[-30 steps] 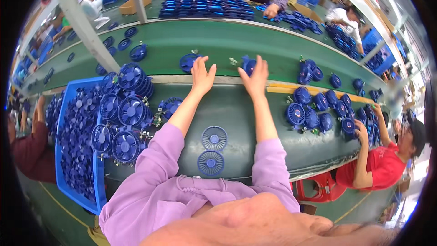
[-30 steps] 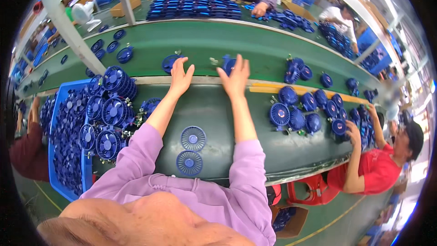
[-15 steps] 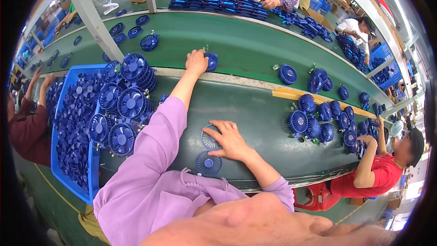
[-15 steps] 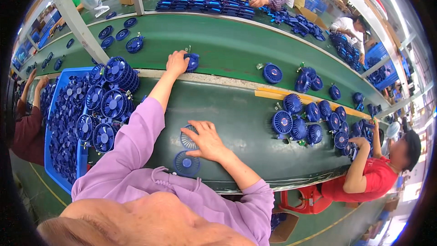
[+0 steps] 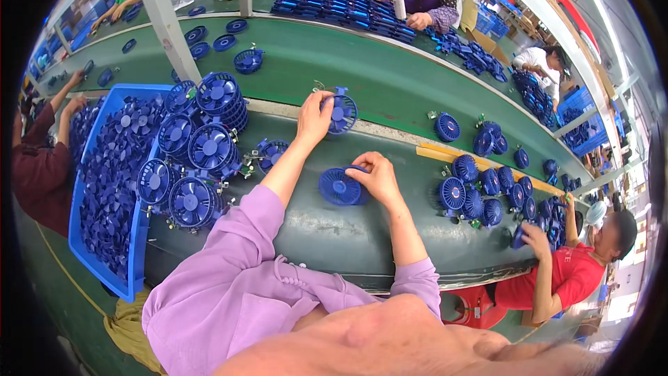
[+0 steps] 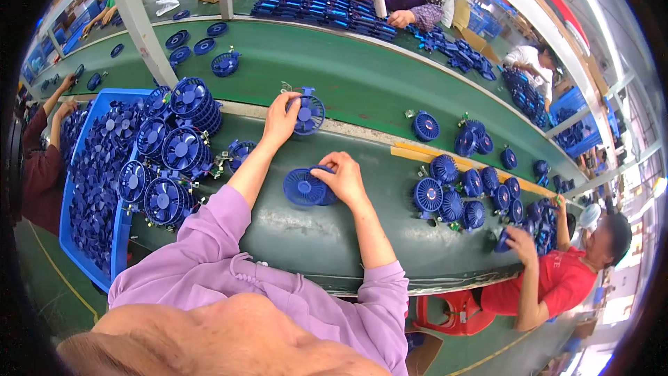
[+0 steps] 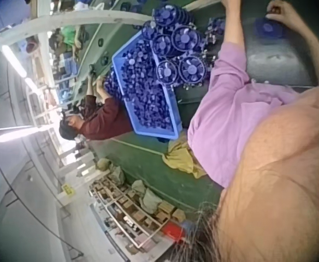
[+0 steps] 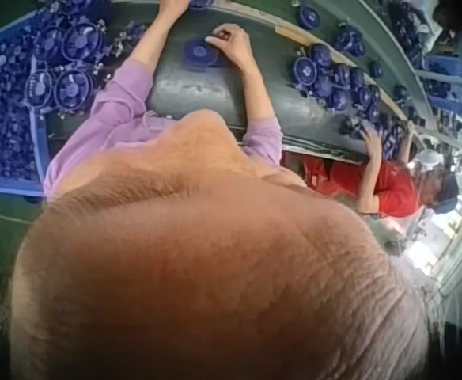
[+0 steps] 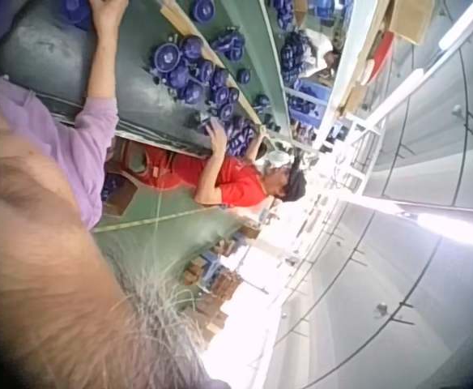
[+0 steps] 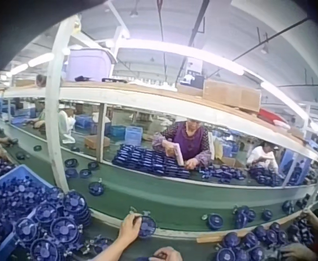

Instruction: The person assembles portable fans at a factory workbench, picking up fan housings and grilles, snapping the grilles onto the housings by hand, and placing the assembled parts onto the conveyor table.

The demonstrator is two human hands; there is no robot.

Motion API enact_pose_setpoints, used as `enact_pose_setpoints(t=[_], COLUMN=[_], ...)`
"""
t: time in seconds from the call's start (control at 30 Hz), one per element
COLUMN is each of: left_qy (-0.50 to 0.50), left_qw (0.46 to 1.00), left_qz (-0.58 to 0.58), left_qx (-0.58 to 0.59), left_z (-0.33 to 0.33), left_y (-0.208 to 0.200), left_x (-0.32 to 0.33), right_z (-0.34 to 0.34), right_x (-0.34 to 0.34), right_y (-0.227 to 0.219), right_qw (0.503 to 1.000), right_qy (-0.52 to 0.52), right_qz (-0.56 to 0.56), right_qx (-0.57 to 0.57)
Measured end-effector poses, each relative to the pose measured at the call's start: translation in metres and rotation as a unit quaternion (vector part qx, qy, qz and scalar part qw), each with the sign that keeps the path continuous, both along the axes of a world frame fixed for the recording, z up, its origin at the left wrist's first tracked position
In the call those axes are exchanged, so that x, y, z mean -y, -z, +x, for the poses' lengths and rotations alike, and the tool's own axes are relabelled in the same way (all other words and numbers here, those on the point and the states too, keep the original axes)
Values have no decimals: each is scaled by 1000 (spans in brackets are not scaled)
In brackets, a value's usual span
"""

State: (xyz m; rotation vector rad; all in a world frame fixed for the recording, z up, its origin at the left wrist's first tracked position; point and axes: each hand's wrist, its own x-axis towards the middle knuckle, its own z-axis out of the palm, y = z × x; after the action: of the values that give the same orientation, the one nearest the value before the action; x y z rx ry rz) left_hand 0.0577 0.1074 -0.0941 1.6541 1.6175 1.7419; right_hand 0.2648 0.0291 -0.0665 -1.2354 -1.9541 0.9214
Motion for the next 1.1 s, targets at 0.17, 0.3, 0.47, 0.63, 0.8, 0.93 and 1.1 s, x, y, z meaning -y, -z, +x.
enact_pose_setpoints(t=[0.17, 0.3, 0.47, 0.63, 0.8, 0.93, 1.1], left_qy=[77, 55, 261, 349, 330, 281, 172], left_qw=[965, 963, 765, 647, 666, 746, 883], left_qz=[-26, -18, -50, -120, -134, -108, 10], left_qx=[251, 263, 586, 668, 655, 593, 437], left_z=[14, 16, 49, 36, 36, 48, 64], left_y=[-7, -1, -16, -16, -23, -40, -53], left_x=[12, 21, 30, 42, 44, 48, 64], right_z=[-5, -27, -54, -44, -44, -46, -59], right_x=[-12, -22, -24, -30, -32, -37, -38], right_y=[-27, -48, -48, -32, -39, -28, -15], right_qw=[987, 930, 926, 962, 963, 951, 947], right_qy=[67, 129, 71, -60, -78, -84, -98], right_qz=[138, 330, 371, 264, 257, 297, 234], right_qx=[-35, -97, -25, -37, 4, 5, -199])
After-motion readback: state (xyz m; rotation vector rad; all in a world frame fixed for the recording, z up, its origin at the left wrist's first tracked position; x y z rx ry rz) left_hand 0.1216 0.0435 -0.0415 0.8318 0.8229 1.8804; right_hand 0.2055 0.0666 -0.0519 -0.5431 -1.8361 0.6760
